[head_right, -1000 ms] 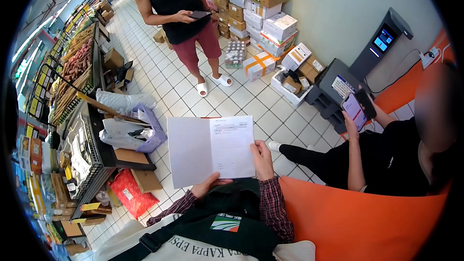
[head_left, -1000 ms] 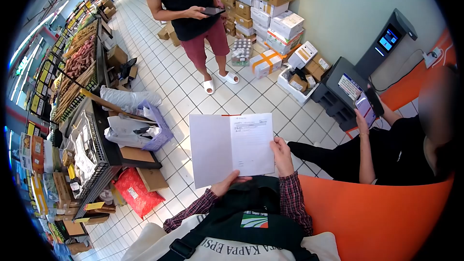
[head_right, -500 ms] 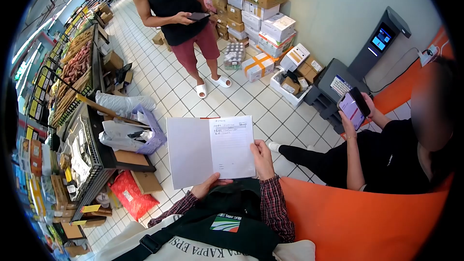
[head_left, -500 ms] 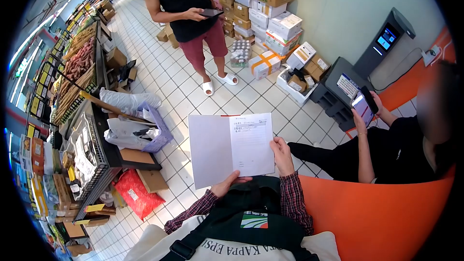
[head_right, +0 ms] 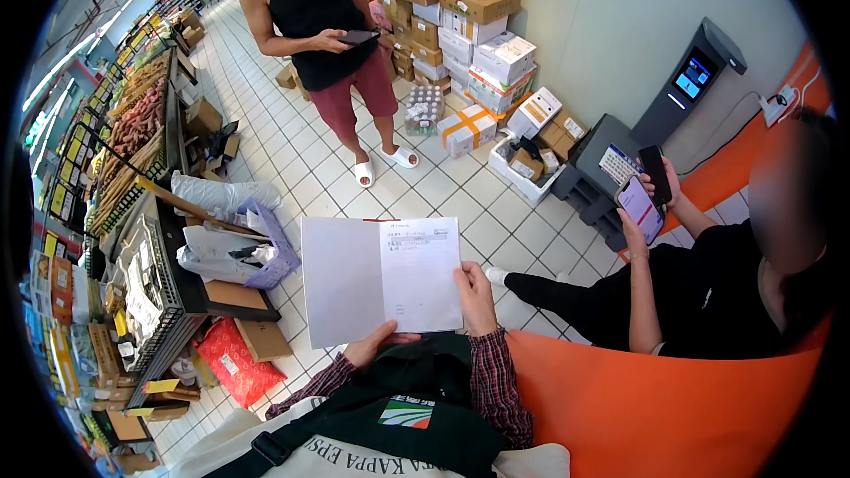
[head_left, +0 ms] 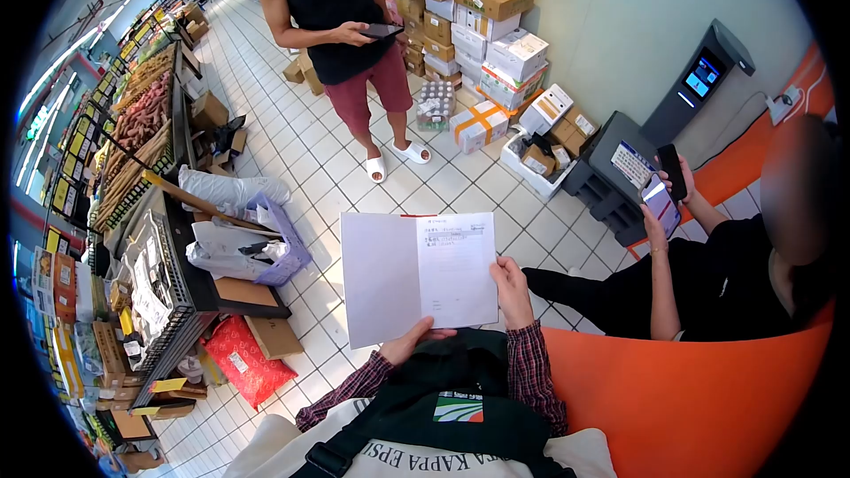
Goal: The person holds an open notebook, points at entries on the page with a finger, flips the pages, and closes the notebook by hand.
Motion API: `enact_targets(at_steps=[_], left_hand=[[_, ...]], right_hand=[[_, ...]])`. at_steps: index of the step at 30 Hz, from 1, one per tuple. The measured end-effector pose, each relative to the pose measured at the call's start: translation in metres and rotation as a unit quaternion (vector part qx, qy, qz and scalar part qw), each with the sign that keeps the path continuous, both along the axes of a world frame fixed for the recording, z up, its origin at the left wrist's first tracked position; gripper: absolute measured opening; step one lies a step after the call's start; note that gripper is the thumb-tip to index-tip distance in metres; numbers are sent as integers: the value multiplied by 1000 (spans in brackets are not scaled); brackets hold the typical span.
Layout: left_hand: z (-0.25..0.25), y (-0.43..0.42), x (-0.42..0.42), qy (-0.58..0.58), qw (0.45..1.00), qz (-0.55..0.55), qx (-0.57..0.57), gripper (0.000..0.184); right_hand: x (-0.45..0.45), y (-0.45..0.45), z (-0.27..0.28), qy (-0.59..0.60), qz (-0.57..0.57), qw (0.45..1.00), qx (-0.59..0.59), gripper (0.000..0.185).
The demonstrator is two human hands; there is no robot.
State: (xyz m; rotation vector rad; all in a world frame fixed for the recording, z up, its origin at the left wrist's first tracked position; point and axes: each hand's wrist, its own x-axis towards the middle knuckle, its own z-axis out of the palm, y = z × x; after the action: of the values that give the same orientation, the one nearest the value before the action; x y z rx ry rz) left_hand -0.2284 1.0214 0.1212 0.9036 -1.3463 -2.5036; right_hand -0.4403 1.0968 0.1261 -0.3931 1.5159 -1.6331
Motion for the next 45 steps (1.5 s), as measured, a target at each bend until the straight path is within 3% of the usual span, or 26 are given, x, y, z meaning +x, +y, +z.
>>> enact_targets(at_steps=[37,39,43,45], left_hand=[[-1,-2,-5,6,1000,-14,24,41],[-12,-3,-5,12,999,-18,38,41],[-1,-1,-6,-19,998,-3,54,42],[2,-1,-7,-37,999,-1,36,40]], right_hand=[[-2,1,-2,-9,-66,997,-41,15],[-2,4,3,99,-60,993,-4,15],[-1,-2,-36,140,-85,986,-28,17],[-3,-4,-46,91,-69,992,-48,17]])
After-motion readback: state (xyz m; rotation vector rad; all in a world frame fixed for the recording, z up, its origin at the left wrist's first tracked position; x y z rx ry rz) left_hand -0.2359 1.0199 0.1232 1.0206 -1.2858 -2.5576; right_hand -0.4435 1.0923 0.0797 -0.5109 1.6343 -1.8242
